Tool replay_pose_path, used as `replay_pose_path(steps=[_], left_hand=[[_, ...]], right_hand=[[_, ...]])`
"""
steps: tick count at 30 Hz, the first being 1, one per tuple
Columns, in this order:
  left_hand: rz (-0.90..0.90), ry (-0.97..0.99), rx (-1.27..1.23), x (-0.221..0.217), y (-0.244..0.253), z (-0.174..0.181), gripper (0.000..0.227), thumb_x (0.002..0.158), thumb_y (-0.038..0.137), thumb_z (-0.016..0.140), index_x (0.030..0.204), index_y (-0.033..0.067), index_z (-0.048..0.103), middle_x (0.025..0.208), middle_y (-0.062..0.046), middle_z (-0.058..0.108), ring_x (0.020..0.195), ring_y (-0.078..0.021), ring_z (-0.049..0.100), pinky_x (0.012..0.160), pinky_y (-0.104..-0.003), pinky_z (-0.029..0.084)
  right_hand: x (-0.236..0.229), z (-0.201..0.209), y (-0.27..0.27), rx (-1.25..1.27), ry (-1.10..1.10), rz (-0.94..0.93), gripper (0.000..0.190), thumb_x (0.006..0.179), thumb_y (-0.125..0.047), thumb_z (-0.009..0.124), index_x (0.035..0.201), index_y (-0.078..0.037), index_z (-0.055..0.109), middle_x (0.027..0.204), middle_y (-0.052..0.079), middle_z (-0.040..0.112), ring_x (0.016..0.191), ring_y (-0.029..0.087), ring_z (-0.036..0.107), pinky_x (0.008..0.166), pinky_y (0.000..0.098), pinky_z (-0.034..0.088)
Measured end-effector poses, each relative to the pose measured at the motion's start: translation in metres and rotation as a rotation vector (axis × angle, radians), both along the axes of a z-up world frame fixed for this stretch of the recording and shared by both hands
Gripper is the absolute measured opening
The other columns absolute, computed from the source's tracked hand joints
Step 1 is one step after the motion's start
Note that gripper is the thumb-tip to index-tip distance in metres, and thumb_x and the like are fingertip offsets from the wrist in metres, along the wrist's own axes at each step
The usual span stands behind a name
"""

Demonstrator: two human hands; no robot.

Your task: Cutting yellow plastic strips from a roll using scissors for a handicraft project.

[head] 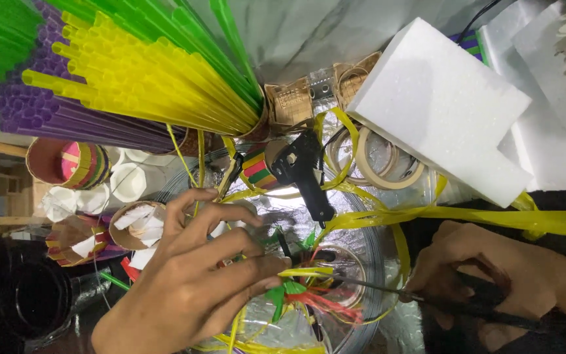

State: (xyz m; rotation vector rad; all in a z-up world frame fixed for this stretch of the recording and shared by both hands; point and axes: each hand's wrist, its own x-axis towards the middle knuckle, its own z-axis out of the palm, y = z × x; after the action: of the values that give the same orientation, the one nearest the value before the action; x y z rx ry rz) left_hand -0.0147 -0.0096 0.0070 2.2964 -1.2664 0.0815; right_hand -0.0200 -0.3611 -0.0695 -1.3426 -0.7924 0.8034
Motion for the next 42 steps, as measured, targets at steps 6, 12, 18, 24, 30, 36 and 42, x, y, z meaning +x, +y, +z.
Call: replay_pose_path(steps=[6,12,18,24,30,36,42], left_hand=[[-0.015,0.035,0.015,0.000,0.001,-0.005,0.011,0.099,0.019,0.064,0.103,0.0159,0.073,0.086,0.002,0.057,0.113,-0.0309,0.063,0.105,-0.062,0.036],[0.031,0.040,0.028,-0.001,-0.003,-0.009,0.008,0.093,0.015,0.075,0.098,0.0201,0.072,0.091,0.003,0.060,0.124,-0.0358,0.060,0.107,-0.068,0.026],[-0.002,0.028,0.053,-0.004,-0.001,-0.010,0.012,0.096,0.014,0.067,0.106,0.0187,0.073,0.097,0.001,0.059,0.124,-0.0362,0.057,0.102,-0.066,0.027],[-0.016,0.055,0.077,-0.018,-0.008,-0.003,0.012,0.100,0.020,0.070,0.093,0.0114,0.066,0.092,-0.005,0.057,0.096,-0.0284,0.058,0.090,-0.052,0.037],[-0.168,0.225,-0.032,-0.022,-0.020,0.002,0.027,0.108,0.016,0.044,0.117,0.0023,0.066,0.104,-0.014,0.056,0.109,-0.0369,0.056,0.091,-0.050,0.046],[-0.179,0.090,-0.077,-0.005,-0.040,-0.021,0.043,0.079,-0.001,0.086,0.117,0.0070,0.066,0.116,-0.012,0.059,0.133,-0.0424,0.052,0.110,-0.064,0.042],[-0.030,-0.148,-0.077,0.004,-0.053,-0.045,0.013,0.104,0.014,0.067,0.116,0.0159,0.069,0.130,-0.017,0.057,0.114,-0.0380,0.054,0.087,-0.051,0.045]], right_hand=[[0.000,0.001,0.004,0.072,0.092,-0.020,0.053,0.091,-0.052,0.080,0.114,-0.005,0.076,0.061,0.007,0.075,0.049,0.017,0.073,0.043,0.0279,0.054],[0.002,-0.007,0.002,0.017,0.065,0.045,0.055,0.086,-0.055,0.083,0.118,-0.011,0.075,0.070,0.006,0.082,0.045,0.013,0.068,0.038,0.0242,0.051],[0.000,0.001,0.006,-0.026,0.085,0.011,0.051,0.092,-0.054,0.076,0.113,-0.007,0.079,0.068,0.004,0.084,0.045,0.013,0.069,0.039,0.0242,0.051],[0.002,0.010,0.005,-0.096,0.183,0.153,0.061,0.083,-0.062,0.079,0.106,-0.004,0.082,0.069,0.004,0.081,0.044,0.012,0.063,0.039,0.0262,0.050],[-0.007,0.023,-0.017,-0.533,0.080,0.273,0.056,0.057,-0.048,0.069,0.106,-0.030,0.089,0.071,-0.015,0.085,0.056,0.004,0.063,0.070,0.0221,0.047],[-0.010,0.048,-0.041,-0.514,-0.130,0.255,0.069,0.079,-0.089,0.060,0.102,-0.030,0.085,0.067,-0.017,0.078,0.053,0.007,0.070,0.065,0.0252,0.051],[-0.012,0.041,-0.051,-0.519,-0.132,0.255,0.062,0.076,-0.081,0.068,0.105,-0.028,0.083,0.068,-0.013,0.078,0.057,0.010,0.069,0.063,0.0255,0.051]])
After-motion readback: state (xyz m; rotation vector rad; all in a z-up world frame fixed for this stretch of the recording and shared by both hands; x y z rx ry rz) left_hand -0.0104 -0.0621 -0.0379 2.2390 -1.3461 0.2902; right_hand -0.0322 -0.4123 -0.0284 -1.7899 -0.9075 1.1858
